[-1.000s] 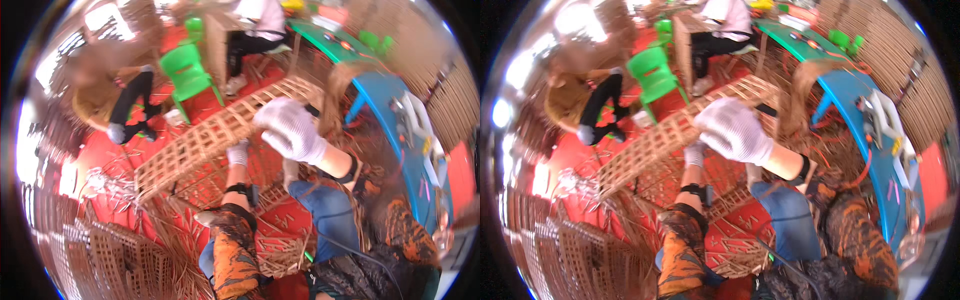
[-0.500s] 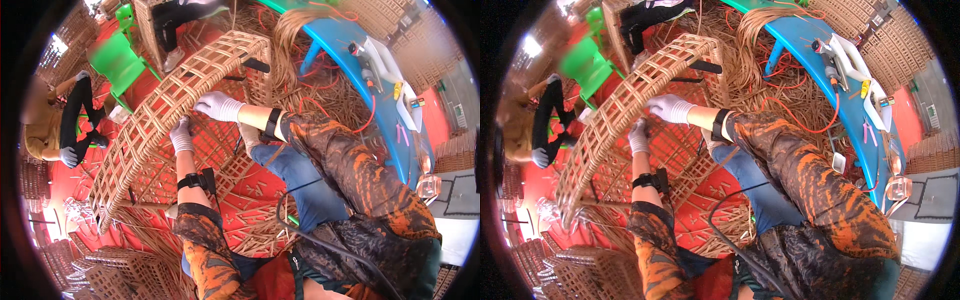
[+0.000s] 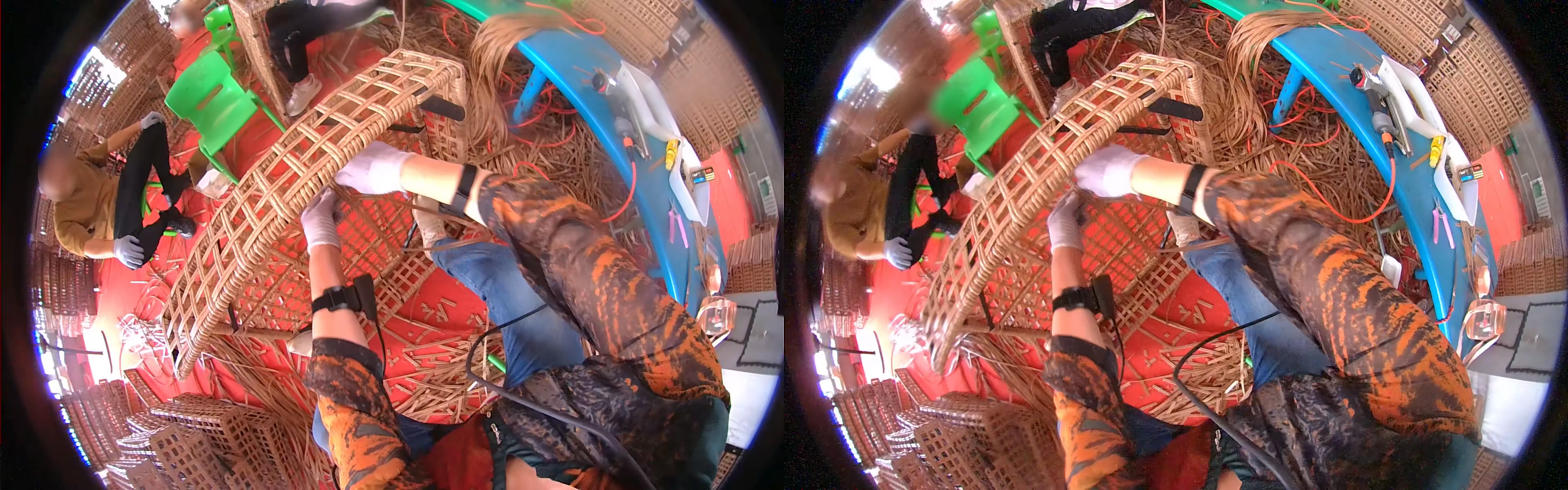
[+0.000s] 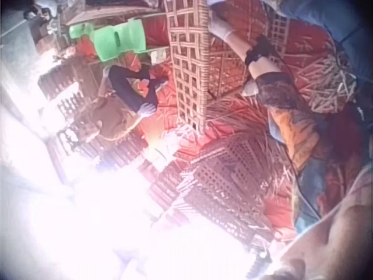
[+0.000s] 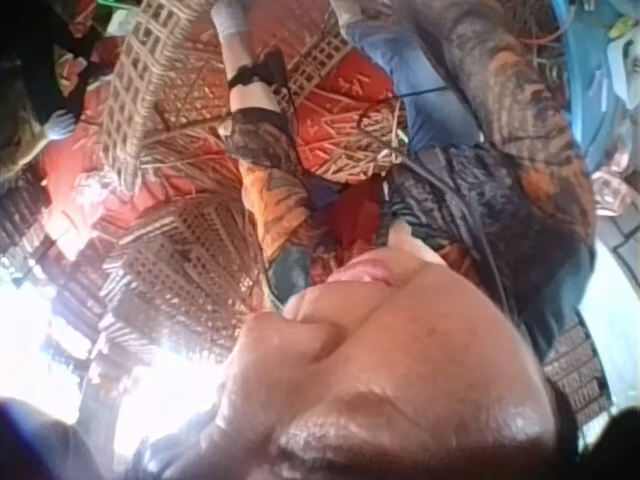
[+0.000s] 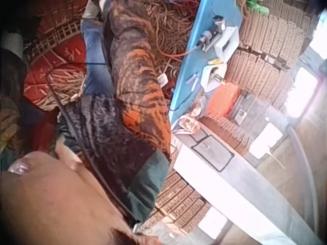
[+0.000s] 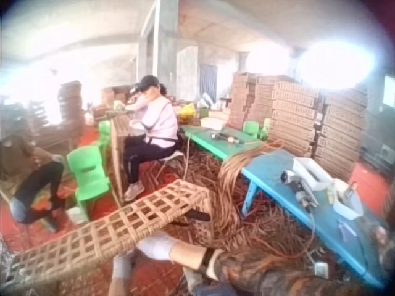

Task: Assembling and weaving a rattan furniture frame using bamboo or rattan strips.

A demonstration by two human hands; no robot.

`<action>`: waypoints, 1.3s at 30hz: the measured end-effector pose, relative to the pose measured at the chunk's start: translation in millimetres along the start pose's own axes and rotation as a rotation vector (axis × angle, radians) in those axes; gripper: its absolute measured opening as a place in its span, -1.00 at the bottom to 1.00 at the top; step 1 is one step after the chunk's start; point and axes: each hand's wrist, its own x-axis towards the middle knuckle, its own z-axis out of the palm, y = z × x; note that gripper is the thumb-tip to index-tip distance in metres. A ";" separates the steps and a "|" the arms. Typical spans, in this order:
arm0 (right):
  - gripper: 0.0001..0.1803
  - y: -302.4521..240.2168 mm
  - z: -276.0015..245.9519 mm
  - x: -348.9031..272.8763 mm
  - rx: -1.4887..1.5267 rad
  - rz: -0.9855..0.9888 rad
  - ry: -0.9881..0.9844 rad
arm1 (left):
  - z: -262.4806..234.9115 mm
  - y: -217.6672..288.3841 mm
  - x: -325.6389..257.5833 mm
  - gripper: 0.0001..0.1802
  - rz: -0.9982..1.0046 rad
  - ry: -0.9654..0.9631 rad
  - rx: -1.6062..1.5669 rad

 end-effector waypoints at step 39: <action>-0.62 -11.0 28.1 8.5 0.829 0.266 0.120 | 2.1 26.2 -26.6 -0.66 0.348 0.065 1.171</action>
